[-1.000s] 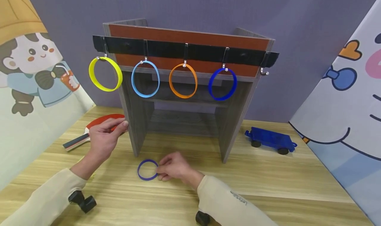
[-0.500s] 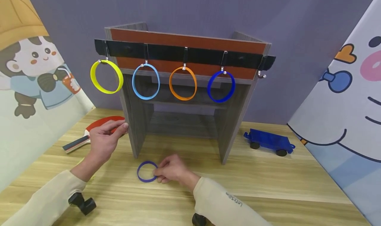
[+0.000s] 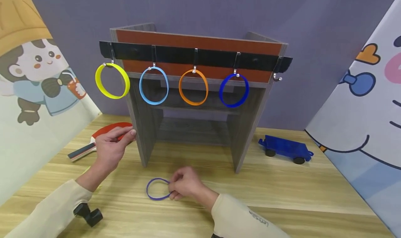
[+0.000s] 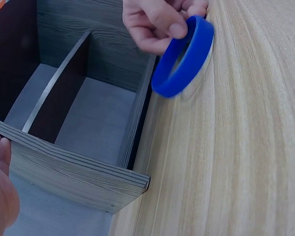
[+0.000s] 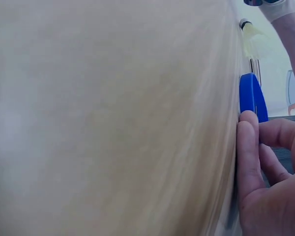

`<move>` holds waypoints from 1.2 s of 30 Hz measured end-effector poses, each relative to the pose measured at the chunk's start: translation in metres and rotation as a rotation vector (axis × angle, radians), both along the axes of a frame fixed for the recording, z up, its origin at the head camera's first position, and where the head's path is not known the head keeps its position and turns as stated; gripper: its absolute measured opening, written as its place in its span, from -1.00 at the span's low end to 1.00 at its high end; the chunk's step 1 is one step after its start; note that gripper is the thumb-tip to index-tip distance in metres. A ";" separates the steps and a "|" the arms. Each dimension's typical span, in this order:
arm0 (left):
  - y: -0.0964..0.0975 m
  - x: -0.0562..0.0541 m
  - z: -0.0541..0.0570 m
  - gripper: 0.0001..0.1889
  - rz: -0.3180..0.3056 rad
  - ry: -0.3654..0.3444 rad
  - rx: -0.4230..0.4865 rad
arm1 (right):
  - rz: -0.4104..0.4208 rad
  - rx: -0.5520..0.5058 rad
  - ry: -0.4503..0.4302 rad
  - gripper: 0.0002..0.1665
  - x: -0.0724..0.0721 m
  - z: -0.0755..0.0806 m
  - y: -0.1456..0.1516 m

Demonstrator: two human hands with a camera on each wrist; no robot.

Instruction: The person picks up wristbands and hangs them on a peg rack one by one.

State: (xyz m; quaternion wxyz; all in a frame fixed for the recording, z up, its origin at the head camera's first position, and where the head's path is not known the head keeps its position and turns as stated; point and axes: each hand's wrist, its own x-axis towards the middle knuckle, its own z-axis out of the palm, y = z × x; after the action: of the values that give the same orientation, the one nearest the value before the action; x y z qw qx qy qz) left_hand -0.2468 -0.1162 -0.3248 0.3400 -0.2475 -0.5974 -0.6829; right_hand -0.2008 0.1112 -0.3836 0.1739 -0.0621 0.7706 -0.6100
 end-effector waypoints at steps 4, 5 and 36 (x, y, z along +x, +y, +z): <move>-0.001 0.001 0.000 -0.83 0.003 0.004 0.002 | 0.000 -0.023 -0.001 -0.83 0.006 0.001 0.008; -0.001 0.001 0.000 -0.83 -0.001 0.006 0.004 | 0.000 -0.035 -0.003 -0.83 0.007 0.002 0.011; -0.001 0.000 0.000 -0.83 -0.028 -0.002 0.015 | -0.059 -0.326 0.132 -0.84 0.039 0.076 0.094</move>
State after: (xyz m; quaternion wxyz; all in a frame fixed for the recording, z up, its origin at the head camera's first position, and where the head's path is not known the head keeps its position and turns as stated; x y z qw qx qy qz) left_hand -0.2469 -0.1169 -0.3247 0.3315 -0.2525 -0.5892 -0.6922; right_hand -0.1618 0.2057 -0.3079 0.0923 -0.1068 0.6727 -0.7263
